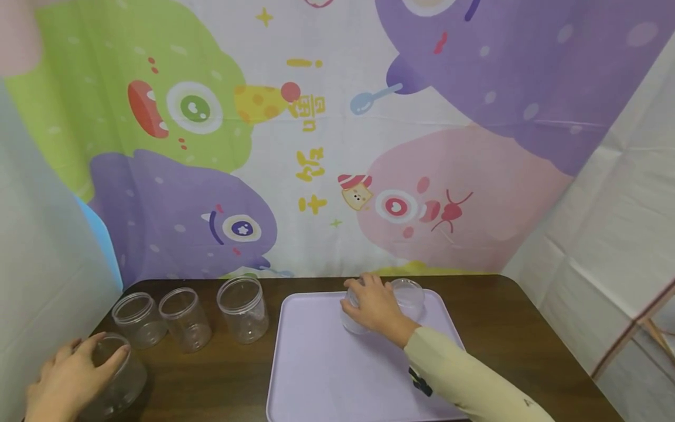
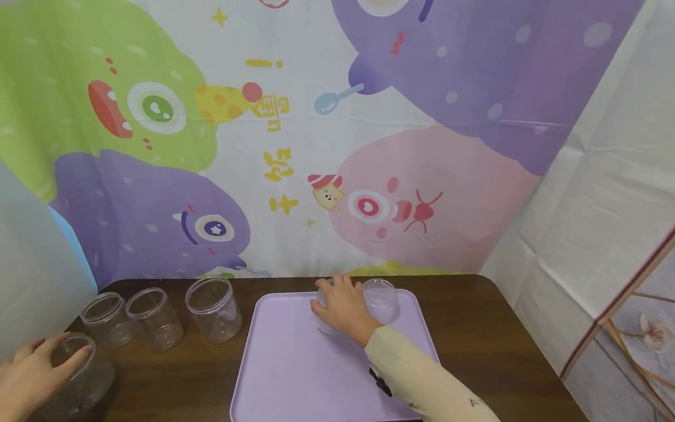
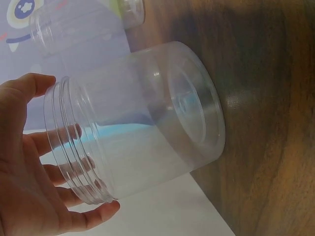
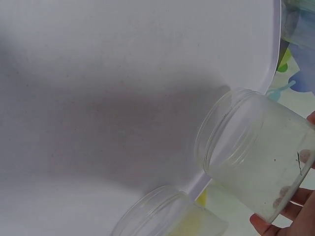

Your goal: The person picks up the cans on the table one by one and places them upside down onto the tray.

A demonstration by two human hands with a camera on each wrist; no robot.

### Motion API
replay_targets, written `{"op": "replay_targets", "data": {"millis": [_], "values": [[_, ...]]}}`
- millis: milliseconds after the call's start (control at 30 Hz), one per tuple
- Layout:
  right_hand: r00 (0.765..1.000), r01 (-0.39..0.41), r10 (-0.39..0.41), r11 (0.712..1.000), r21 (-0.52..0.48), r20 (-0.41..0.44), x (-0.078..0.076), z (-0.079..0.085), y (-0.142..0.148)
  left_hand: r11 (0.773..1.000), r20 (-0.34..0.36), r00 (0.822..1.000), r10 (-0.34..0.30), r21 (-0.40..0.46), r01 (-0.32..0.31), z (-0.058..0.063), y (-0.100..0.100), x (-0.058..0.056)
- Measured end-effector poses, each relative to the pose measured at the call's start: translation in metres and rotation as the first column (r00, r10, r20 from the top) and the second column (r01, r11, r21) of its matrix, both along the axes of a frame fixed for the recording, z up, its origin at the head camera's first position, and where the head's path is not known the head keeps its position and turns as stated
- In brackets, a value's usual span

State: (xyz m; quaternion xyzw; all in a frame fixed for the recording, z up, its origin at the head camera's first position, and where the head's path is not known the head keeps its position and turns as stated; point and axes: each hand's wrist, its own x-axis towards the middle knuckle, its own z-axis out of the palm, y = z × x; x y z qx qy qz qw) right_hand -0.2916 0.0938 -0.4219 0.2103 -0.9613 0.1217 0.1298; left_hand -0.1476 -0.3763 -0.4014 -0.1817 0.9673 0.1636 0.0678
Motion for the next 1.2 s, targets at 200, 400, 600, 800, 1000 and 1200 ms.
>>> {"op": "replay_targets", "data": {"millis": [200, 400, 600, 800, 1000, 1200], "values": [[1.000, 0.002, -0.001, 1.000, 0.017, -0.016, -0.004, -0.001, -0.005, 1.000, -0.004, 1.000, 0.019, -0.013, -0.019, 0.001, 0.000, -0.001], [1.000, -0.002, 0.002, 1.000, 0.026, 0.004, -0.007, -0.001, -0.009, 0.999, -0.030, 0.999, 0.011, -0.039, -0.013, 0.001, 0.000, 0.000], [1.000, 0.013, -0.014, 0.999, 0.047, 0.025, -0.011, -0.005, -0.008, 0.999, -0.026, 1.000, -0.005, -0.032, 0.004, 0.001, 0.001, -0.001], [1.000, 0.002, -0.004, 0.999, 0.051, 0.028, -0.013, -0.006, -0.009, 1.000, -0.024, 1.000, -0.009, -0.027, 0.009, 0.002, 0.002, -0.002], [0.999, -0.006, 0.003, 0.998, 0.061, 0.046, -0.014, -0.004, -0.014, 1.000, -0.024, 1.000, 0.001, -0.031, -0.002, 0.002, 0.000, -0.002], [0.998, 0.001, -0.006, 0.997, 0.082, 0.057, -0.014, -0.004, -0.014, 0.999, -0.035, 0.999, -0.017, -0.034, 0.016, 0.003, 0.000, -0.001]]}}
